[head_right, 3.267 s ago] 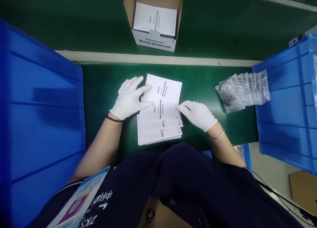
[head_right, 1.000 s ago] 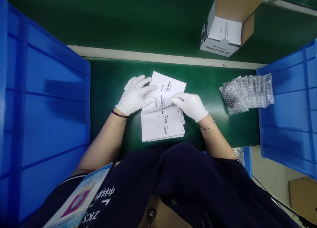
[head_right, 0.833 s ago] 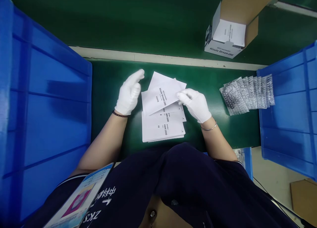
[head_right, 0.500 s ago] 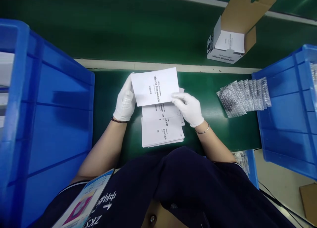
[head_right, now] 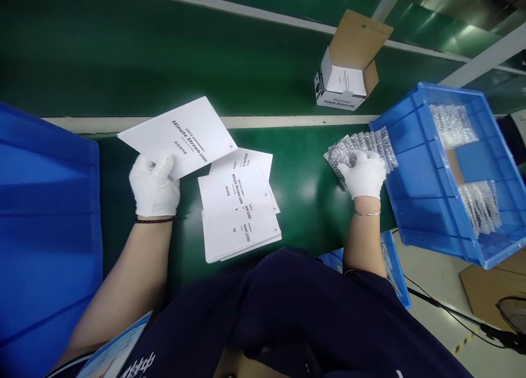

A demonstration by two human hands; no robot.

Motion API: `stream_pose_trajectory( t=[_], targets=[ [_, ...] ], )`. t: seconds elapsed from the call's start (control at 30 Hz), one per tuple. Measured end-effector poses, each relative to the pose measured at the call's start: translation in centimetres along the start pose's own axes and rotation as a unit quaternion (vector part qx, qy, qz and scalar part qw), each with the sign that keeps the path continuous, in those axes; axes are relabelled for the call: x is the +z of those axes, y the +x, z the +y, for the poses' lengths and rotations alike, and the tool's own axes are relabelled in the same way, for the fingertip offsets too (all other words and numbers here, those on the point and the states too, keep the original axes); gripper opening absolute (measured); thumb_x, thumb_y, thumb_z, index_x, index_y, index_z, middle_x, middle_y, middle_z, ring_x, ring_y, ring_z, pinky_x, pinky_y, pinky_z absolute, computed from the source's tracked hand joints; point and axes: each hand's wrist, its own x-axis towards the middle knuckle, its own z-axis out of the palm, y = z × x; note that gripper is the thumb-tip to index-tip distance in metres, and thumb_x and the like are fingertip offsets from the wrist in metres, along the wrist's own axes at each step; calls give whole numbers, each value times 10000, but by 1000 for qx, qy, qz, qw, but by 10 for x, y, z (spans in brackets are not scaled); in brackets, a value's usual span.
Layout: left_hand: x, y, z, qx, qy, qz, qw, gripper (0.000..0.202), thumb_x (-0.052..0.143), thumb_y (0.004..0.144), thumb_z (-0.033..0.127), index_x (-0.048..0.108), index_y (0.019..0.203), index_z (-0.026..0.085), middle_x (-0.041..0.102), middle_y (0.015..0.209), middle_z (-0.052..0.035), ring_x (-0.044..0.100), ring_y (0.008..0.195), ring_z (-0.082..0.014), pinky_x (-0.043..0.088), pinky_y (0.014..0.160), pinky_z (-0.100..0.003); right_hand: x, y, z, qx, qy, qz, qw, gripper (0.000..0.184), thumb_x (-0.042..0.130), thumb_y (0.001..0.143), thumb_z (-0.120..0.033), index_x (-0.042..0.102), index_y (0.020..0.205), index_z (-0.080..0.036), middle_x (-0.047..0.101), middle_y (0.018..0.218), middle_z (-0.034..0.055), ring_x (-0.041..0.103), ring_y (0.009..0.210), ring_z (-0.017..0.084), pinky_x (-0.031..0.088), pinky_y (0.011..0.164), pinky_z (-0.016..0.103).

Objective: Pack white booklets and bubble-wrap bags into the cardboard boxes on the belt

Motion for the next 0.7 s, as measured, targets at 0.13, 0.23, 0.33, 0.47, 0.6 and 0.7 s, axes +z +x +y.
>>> stream_pose_trajectory(
  t=[0.13, 0.23, 0.33, 0.47, 0.6, 0.7],
  targets=[
    [-1, -2, -4, 13, 39, -6, 999, 420, 781, 743, 481, 670, 1055, 224, 675, 1204, -73, 584, 1245, -269, 458, 1120, -414, 17, -8, 15, 1, -42, 26, 999, 531, 743, 734, -448, 638, 1169, -163, 358, 1489, 184, 335, 1320, 417, 362, 1027, 572],
    [-1, -3, -5, 25, 45, -9, 999, 420, 772, 758, 470, 676, 1072, 208, 685, 1187, -77, 593, 1232, -263, 470, 1106, -405, 21, -11, 10, -14, -39, 35, 999, 425, 751, 721, -420, 646, 1038, -157, 305, 1520, 179, 291, 1347, 417, 325, 1056, 573],
    [-2, -2, -6, 33, 60, -11, 998, 447, 758, 770, 478, 677, 1104, 191, 689, 1191, -83, 596, 1227, -260, 470, 1102, -401, 18, -9, 7, -18, -39, 28, 999, 388, 754, 714, -400, 642, 998, -160, 345, 1497, 177, 319, 1326, 406, 322, 1057, 558],
    [-5, -2, -9, 28, 103, -9, 994, 518, 722, 782, 534, 662, 1163, 188, 669, 1248, -87, 598, 1228, -266, 475, 1094, -394, 15, -12, 6, -32, -41, 30, 998, 388, 732, 740, -384, 638, 1041, -158, 383, 1468, 190, 345, 1302, 407, 349, 1026, 568],
    [-6, -2, -9, 33, 90, -15, 995, 483, 726, 790, 513, 676, 1141, 186, 678, 1225, -89, 604, 1221, -267, 478, 1092, -401, 15, -18, 1, -20, 0, 18, 1000, 290, 700, 761, -338, 629, 985, -169, 490, 1370, 180, 419, 1253, 380, 385, 1012, 541],
    [-6, -2, -10, 33, 80, -21, 996, 453, 725, 799, 502, 678, 1125, 191, 688, 1192, -85, 604, 1219, -266, 476, 1093, -406, 15, -14, -2, 28, 58, -74, 995, 340, 682, 765, -336, 610, 1057, -176, 642, 1112, 132, 579, 1058, 319, 466, 926, 473]
  ],
)
